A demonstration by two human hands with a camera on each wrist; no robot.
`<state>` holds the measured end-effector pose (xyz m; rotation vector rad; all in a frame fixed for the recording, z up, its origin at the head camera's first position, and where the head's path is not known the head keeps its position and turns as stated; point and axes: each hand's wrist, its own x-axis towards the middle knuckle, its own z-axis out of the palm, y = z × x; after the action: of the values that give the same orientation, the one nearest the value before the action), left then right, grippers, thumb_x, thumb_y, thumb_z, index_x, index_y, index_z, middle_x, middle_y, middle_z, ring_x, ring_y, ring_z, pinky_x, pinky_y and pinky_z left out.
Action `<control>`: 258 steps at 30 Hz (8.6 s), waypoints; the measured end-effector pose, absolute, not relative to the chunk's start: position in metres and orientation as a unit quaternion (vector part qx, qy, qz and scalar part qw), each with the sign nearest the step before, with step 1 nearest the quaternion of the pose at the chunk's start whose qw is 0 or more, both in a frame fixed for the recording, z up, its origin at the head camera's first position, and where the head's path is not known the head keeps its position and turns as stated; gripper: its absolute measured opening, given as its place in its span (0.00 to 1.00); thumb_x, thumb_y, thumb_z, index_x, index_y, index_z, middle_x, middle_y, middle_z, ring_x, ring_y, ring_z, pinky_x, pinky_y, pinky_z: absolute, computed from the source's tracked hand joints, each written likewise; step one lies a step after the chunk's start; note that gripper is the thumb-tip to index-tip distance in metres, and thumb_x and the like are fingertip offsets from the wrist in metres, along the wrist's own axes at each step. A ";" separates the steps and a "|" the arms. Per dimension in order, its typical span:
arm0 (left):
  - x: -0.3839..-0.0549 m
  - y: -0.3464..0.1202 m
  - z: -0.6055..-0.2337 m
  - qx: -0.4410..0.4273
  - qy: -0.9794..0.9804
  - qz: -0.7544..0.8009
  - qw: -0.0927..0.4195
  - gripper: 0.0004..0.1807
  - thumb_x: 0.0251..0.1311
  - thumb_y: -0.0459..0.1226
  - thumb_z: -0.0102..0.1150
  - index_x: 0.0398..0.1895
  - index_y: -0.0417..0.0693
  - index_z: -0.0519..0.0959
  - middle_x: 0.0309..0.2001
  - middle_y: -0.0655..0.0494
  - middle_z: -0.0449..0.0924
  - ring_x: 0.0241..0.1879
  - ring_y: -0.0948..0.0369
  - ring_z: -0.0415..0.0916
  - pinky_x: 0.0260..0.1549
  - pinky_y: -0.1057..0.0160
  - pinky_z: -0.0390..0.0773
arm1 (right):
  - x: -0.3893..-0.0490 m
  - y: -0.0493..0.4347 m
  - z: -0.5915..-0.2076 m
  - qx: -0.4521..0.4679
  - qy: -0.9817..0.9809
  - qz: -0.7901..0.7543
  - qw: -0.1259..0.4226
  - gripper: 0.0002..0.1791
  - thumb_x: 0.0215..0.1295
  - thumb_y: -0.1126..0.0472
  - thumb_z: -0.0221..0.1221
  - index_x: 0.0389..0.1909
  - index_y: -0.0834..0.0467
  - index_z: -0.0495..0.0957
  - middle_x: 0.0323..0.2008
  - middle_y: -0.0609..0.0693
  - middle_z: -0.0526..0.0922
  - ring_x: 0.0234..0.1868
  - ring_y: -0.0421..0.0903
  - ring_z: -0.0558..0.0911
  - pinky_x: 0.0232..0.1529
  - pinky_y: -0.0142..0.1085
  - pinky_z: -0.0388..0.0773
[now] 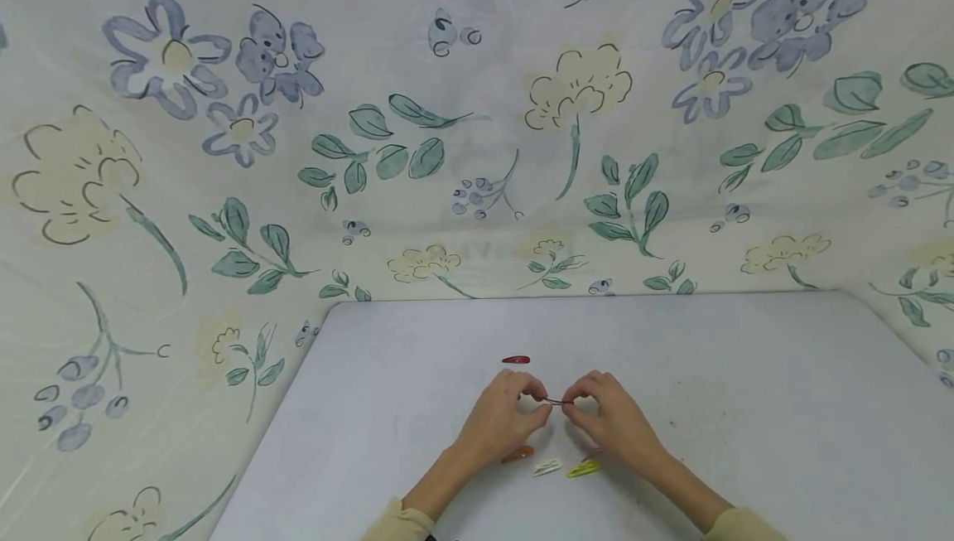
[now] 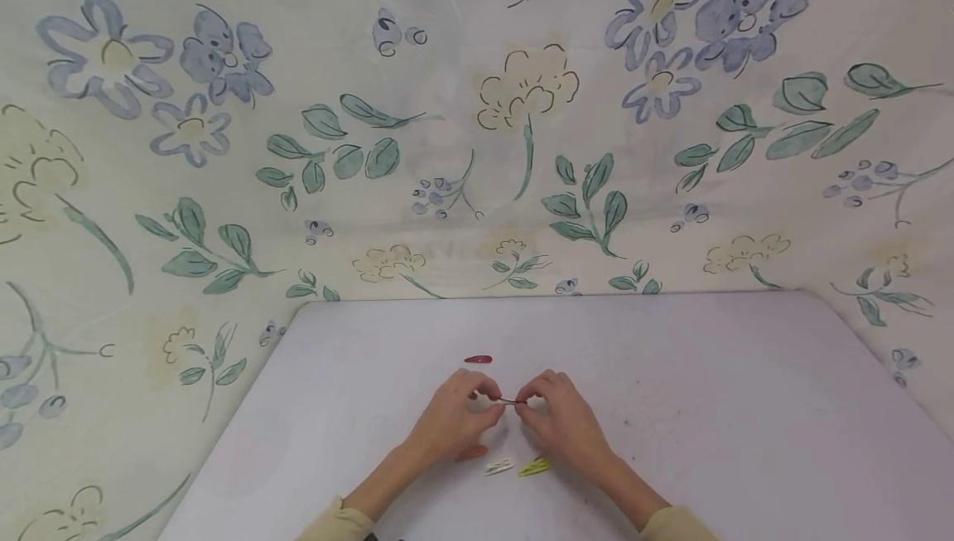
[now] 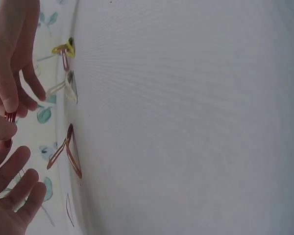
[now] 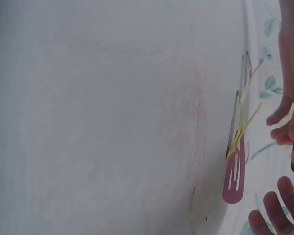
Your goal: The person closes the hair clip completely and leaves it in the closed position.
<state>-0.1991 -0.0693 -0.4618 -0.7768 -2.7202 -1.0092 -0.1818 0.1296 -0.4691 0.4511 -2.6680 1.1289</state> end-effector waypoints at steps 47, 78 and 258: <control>-0.202 -0.025 -0.465 -0.123 -0.782 -0.544 0.278 0.08 0.54 0.30 0.68 0.34 0.48 0.80 0.35 0.58 0.80 0.39 0.59 0.76 0.42 0.60 0.78 | -0.193 0.100 -0.468 0.041 -0.793 0.544 0.271 0.07 0.61 0.67 0.66 0.39 0.58 0.80 0.38 0.48 0.80 0.42 0.43 0.81 0.51 0.44 0.79; -0.206 -0.020 -0.475 -0.123 -0.766 -0.553 0.303 0.07 0.53 0.29 0.68 0.32 0.47 0.81 0.33 0.58 0.80 0.37 0.60 0.76 0.40 0.59 0.78 | -0.192 0.096 -0.473 0.043 -0.755 0.579 0.304 0.07 0.59 0.71 0.66 0.35 0.61 0.79 0.36 0.51 0.80 0.42 0.40 0.79 0.49 0.39 0.81; -0.271 -0.103 -0.473 -0.175 -0.941 -0.286 0.050 0.04 0.53 0.34 0.69 0.31 0.45 0.84 0.31 0.55 0.78 0.37 0.58 0.70 0.39 0.59 0.71 | -0.262 0.061 -0.474 0.155 -0.966 0.189 0.086 0.07 0.58 0.61 0.68 0.37 0.55 0.85 0.30 0.46 0.80 0.38 0.46 0.78 0.39 0.44 0.76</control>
<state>-0.2712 -0.1026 -0.4728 -0.5315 -2.8651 -0.8724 -0.2617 0.0609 -0.4741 0.4606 -2.8787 0.5642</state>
